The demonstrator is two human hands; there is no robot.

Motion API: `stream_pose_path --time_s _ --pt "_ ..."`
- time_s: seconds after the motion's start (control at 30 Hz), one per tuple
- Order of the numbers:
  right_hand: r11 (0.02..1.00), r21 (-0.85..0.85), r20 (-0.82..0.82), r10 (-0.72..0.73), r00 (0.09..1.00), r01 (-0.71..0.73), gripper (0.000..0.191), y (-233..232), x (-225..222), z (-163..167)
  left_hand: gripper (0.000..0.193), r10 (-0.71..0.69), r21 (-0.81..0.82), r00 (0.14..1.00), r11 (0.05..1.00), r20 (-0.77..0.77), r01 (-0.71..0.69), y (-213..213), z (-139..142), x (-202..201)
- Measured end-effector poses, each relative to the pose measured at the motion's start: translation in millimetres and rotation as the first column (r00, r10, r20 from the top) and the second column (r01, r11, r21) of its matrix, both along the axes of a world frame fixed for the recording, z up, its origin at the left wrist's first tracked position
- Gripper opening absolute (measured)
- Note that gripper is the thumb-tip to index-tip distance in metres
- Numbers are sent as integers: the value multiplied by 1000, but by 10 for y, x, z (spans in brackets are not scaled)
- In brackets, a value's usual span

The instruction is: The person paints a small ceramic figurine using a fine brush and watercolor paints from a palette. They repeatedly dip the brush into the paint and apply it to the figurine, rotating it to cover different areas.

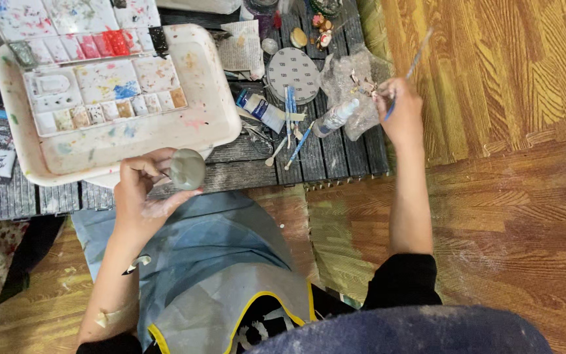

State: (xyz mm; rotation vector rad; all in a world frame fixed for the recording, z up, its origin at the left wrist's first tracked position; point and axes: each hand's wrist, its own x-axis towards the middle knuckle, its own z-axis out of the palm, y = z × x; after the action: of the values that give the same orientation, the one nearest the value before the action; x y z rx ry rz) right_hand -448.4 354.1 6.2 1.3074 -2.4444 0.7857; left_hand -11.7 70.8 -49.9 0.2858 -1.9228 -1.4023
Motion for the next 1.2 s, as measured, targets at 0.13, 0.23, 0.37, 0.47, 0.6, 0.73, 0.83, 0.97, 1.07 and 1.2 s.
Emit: stream_pose_path --time_s 0.13,0.23,0.37,0.47,0.6,0.73,0.83,0.97,1.07,1.2 --pt "995 44 -19 -84 996 84 17 -186 -97 -48 67 -3 -39 1000 999 8 4 52 -6 -16" --pt "989 -142 -57 -51 997 43 12 -207 -33 12 66 4 -59 1000 998 9 -3 15 -9 8" --pt "957 -282 -79 -86 993 61 13 -199 393 100 63 104 -166 989 982 103 -86 -187 40 22" --pt "929 -336 -166 107 980 -158 18 -288 822 9 61 139 -203 974 974 179 -102 -478 141 -68" --pt "918 -250 -18 313 949 -308 14 -574 1260 -221 63 155 -393 949 919 275 -37 -811 296 -259" --pt "894 -191 1 413 911 -405 19 -864 1625 -346 59 112 -479 982 877 155 -25 -904 376 -355" --pt "858 -249 83 482 872 -450 24 -1074 1876 -359 58 110 -511 987 859 121 -33 -927 401 -312" --pt "810 -276 113 562 819 -518 25 -1323 2077 -370 56 189 -585 975 807 119 -85 -957 446 -182" --pt "816 -250 177 568 804 -521 21 -1398 2139 -406 52 217 -684 968 726 129 -72 -970 503 -46" --pt "834 -283 190 532 825 -473 22 -1423 2136 -478 45 249 -785 959 618 134 -51 -967 546 78"
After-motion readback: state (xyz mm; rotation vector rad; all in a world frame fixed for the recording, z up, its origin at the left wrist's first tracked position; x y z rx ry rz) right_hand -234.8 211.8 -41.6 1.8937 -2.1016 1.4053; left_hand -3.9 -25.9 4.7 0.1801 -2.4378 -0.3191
